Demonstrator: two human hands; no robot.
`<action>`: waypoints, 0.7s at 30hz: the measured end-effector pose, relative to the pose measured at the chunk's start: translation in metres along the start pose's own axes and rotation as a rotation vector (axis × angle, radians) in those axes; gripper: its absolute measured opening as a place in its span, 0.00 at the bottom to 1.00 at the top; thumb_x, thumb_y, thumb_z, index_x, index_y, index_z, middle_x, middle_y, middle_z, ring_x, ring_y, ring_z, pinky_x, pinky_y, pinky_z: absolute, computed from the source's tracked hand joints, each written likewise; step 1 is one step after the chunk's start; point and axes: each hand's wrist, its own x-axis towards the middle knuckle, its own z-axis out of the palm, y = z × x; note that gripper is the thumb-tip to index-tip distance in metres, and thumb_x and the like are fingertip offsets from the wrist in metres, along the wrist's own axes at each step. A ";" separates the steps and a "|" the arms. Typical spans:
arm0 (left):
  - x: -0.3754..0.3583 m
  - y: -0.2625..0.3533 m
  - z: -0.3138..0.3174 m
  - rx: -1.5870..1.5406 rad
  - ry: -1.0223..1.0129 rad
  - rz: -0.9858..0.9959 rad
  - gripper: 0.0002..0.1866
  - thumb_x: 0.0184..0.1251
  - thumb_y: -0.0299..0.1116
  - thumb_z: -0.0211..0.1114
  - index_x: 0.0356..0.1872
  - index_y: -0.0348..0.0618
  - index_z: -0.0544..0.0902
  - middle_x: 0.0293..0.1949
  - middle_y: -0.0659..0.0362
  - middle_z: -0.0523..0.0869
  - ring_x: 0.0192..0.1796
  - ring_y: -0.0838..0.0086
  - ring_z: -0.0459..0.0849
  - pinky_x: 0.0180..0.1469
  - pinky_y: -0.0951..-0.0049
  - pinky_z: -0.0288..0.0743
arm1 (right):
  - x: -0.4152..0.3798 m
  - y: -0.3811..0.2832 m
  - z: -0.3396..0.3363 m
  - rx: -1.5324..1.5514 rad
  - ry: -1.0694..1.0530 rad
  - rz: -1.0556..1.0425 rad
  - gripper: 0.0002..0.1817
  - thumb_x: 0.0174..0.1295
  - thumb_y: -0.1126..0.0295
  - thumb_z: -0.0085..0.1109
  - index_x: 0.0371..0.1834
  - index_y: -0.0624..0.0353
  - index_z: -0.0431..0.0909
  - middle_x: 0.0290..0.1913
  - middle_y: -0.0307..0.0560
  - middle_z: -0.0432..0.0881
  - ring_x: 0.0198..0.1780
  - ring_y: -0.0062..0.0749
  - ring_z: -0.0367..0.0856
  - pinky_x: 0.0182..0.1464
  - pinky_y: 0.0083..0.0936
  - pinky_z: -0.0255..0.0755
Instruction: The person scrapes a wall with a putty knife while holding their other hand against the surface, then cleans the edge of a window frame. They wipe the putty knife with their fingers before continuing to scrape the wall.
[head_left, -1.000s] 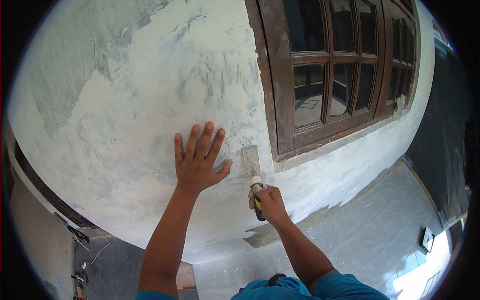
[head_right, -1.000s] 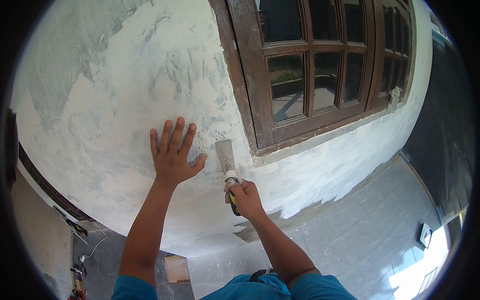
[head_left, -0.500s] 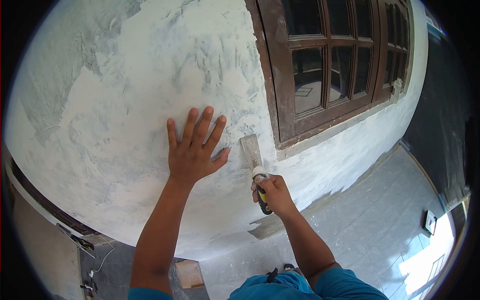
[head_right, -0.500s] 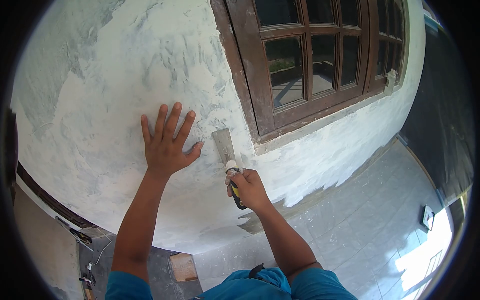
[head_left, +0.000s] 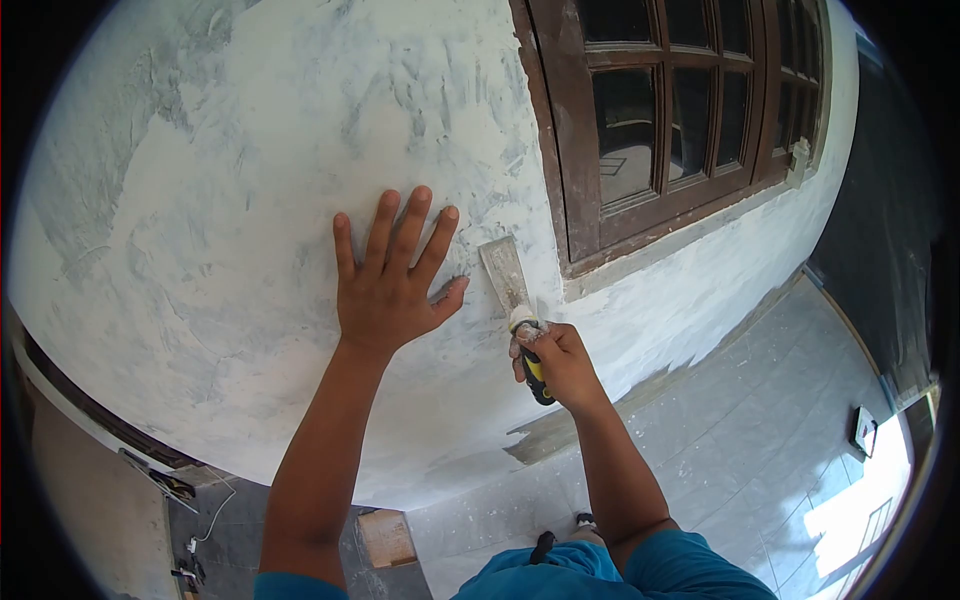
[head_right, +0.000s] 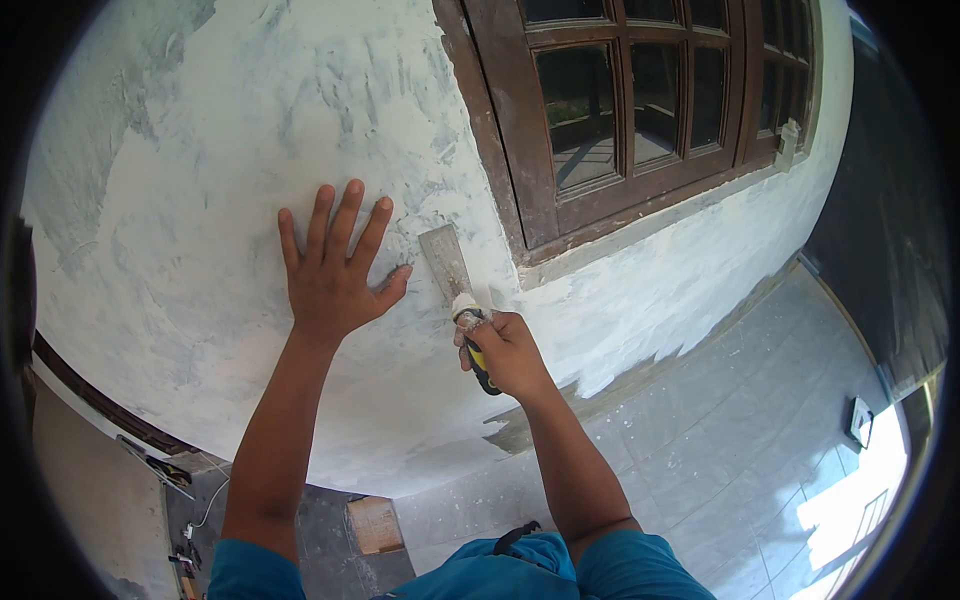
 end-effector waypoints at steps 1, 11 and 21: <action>0.001 0.000 -0.001 -0.007 0.002 0.001 0.43 0.50 0.58 0.70 0.72 0.67 0.69 0.76 0.62 0.62 0.79 0.63 0.56 0.78 0.38 0.39 | -0.004 0.011 -0.007 -0.057 -0.022 0.035 0.12 0.69 0.67 0.51 0.33 0.64 0.79 0.28 0.42 0.81 0.24 0.25 0.78 0.30 0.21 0.71; 0.001 0.000 0.001 -0.018 0.023 -0.005 0.43 0.50 0.58 0.70 0.71 0.67 0.69 0.76 0.63 0.63 0.79 0.64 0.56 0.78 0.39 0.39 | -0.001 -0.018 0.012 -0.023 0.012 0.053 0.13 0.69 0.66 0.52 0.32 0.65 0.78 0.28 0.43 0.81 0.24 0.25 0.79 0.30 0.22 0.71; 0.002 0.000 -0.001 -0.035 0.024 -0.024 0.42 0.49 0.57 0.70 0.71 0.68 0.70 0.75 0.64 0.64 0.79 0.65 0.57 0.78 0.40 0.40 | -0.007 0.009 -0.005 -0.125 0.020 0.044 0.13 0.70 0.66 0.52 0.32 0.63 0.79 0.27 0.41 0.80 0.25 0.21 0.77 0.31 0.19 0.69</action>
